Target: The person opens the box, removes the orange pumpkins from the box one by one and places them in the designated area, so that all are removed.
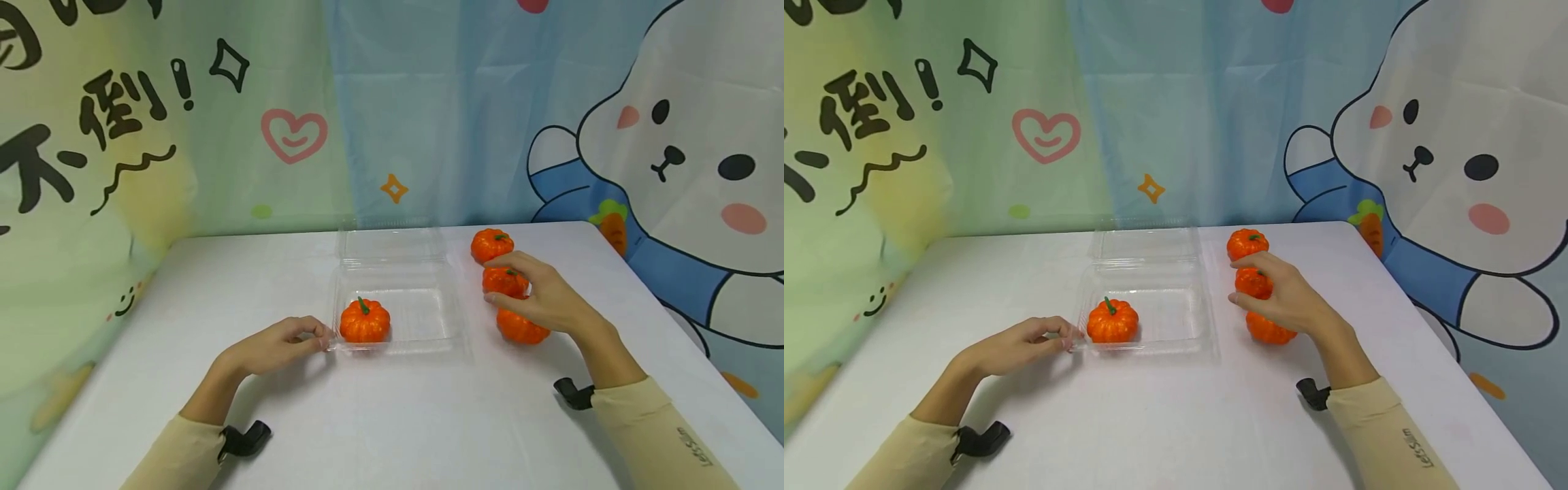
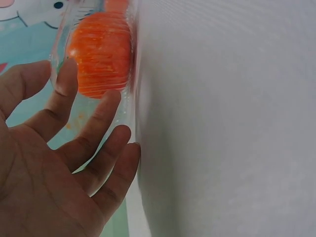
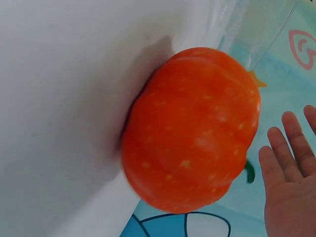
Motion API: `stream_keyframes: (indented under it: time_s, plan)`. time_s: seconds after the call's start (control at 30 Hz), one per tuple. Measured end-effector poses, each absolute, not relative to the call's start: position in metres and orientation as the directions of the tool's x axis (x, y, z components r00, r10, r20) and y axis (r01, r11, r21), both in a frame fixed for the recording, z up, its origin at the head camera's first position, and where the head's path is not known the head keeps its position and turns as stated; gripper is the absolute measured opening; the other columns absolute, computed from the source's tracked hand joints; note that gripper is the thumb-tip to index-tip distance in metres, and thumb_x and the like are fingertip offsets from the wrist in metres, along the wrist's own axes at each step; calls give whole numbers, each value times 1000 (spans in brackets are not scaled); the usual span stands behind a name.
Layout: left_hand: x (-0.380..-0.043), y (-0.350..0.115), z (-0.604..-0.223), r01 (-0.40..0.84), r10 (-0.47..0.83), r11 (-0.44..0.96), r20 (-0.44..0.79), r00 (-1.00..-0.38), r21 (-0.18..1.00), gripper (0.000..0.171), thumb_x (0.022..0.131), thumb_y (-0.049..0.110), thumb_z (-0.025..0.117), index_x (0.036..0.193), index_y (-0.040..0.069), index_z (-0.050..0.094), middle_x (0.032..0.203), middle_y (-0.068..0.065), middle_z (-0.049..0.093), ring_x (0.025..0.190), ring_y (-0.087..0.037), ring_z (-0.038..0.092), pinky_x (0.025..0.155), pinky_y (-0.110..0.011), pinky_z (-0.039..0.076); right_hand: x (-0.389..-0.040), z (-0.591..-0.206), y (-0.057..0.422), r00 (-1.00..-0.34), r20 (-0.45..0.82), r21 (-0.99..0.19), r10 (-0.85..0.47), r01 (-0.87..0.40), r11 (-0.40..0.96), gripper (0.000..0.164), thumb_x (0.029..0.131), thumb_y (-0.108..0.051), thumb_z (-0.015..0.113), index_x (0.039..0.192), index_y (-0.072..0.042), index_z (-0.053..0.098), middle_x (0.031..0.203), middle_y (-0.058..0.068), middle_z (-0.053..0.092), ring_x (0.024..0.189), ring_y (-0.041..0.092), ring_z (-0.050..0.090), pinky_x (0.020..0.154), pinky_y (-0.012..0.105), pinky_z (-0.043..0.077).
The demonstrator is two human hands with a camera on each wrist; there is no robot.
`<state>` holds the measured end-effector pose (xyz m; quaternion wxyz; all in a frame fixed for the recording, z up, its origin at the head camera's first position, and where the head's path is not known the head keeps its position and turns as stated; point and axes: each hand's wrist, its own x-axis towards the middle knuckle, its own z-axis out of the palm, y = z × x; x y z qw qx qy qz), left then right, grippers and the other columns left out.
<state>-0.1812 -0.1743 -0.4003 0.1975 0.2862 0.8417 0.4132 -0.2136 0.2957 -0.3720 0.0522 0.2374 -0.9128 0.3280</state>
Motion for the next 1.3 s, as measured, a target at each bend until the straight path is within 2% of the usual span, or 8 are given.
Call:
stream_keyframes:
  time_s: [0.2, 0.4, 0.6, 0.8, 1.03, 1.3]
  plan:
    - [-180, -175, -400, 310, 641, 492, -97, -761, 814, 19, 107, 22, 53, 107, 10, 68, 122, -6, 67, 121, -25, 56, 103, -41, 46, -220, -367, 283, -862, 266, -572, -432, -501, 649, 52, 89, -28, 82, 135, -17, 60, 141, 9, 59, 128, 40, 53, 102, 68, 44]
    - [-180, -175, -401, 294, 634, 497, -111, -765, 816, 19, 107, 22, 53, 107, 11, 68, 122, -6, 67, 122, -24, 57, 104, -38, 45, -225, -366, 267, -860, 252, -588, -444, -500, 635, 53, 89, -30, 82, 136, -17, 61, 141, 7, 58, 130, 36, 53, 104, 66, 43]
    - [-180, -177, -402, 296, 632, 496, -105, -768, 816, 20, 106, 22, 54, 110, 9, 69, 123, -6, 67, 121, -24, 57, 104, -39, 46, -230, -368, 250, -827, 305, -601, -472, -552, 578, 53, 87, -27, 84, 134, -15, 63, 137, 6, 61, 129, 30, 54, 109, 59, 40]
    - [-181, -176, -402, 299, 640, 487, -102, -762, 820, 19, 106, 22, 54, 110, 10, 68, 121, -5, 67, 119, -23, 57, 102, -31, 46, -234, -367, 236, -795, 316, -589, -518, -592, 550, 52, 88, -30, 83, 134, -19, 62, 136, 2, 62, 132, 27, 54, 111, 56, 41]
    - [-180, -175, -401, 292, 644, 483, -109, -757, 825, 18, 106, 19, 52, 108, 9, 67, 118, -6, 68, 117, -24, 57, 103, -36, 46, -238, -361, 222, -771, 305, -575, -558, -617, 538, 55, 88, -33, 82, 137, -19, 61, 138, 1, 60, 133, 26, 53, 110, 55, 42]
    - [-180, -176, -402, 300, 646, 479, -100, -757, 825, 18, 106, 20, 52, 107, 10, 67, 117, -5, 68, 116, -23, 58, 101, -35, 46, -241, -362, 201, -748, 290, -585, -596, -632, 509, 57, 88, -34, 83, 138, -20, 61, 138, 1, 60, 134, 24, 53, 111, 52, 43]
